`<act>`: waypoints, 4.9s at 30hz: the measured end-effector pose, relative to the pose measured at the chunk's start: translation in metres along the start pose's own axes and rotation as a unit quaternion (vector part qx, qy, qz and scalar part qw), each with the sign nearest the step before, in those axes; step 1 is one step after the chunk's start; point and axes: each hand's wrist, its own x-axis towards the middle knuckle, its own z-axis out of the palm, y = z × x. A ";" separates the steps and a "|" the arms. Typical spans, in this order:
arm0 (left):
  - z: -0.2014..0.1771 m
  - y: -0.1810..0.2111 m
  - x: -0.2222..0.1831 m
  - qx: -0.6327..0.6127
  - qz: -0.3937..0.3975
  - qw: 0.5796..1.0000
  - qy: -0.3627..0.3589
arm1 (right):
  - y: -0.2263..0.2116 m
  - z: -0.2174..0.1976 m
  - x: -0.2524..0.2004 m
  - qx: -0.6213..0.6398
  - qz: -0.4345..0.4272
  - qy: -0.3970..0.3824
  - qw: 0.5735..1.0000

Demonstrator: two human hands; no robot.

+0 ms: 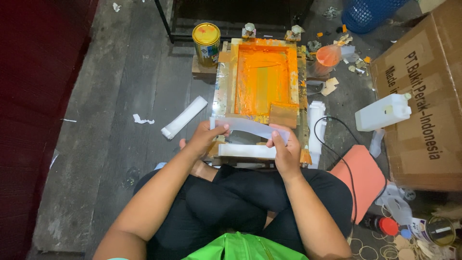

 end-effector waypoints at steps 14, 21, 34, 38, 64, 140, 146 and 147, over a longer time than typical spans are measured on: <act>-0.007 0.003 0.009 -0.018 0.040 0.996 0.079 | 0.000 0.000 0.000 -0.049 0.012 0.045 0.998; -0.004 0.016 0.000 0.001 0.078 0.990 0.114 | 0.013 -0.001 0.004 -0.027 0.011 0.044 0.999; -0.021 0.015 0.011 -0.012 0.105 0.982 0.157 | 0.003 0.007 0.005 -0.125 -0.079 0.015 0.989; -0.023 0.024 0.005 0.011 0.116 0.976 0.185 | 0.009 0.009 0.009 -0.193 -0.150 0.012 0.970; -0.079 0.074 -0.032 0.289 0.136 0.934 0.158 | 0.025 0.049 -0.023 -0.264 -0.258 -0.033 0.929; -0.193 -0.039 0.075 0.663 -0.296 0.673 0.143 | 0.211 0.294 0.141 -0.712 -0.067 -0.418 0.560; -0.197 -0.056 0.085 0.674 -0.268 0.673 0.143 | 0.209 0.294 0.144 -0.706 -0.045 -0.424 0.566; -0.198 -0.057 0.086 0.673 -0.265 0.676 0.144 | 0.213 0.293 0.146 -0.700 -0.044 -0.435 0.564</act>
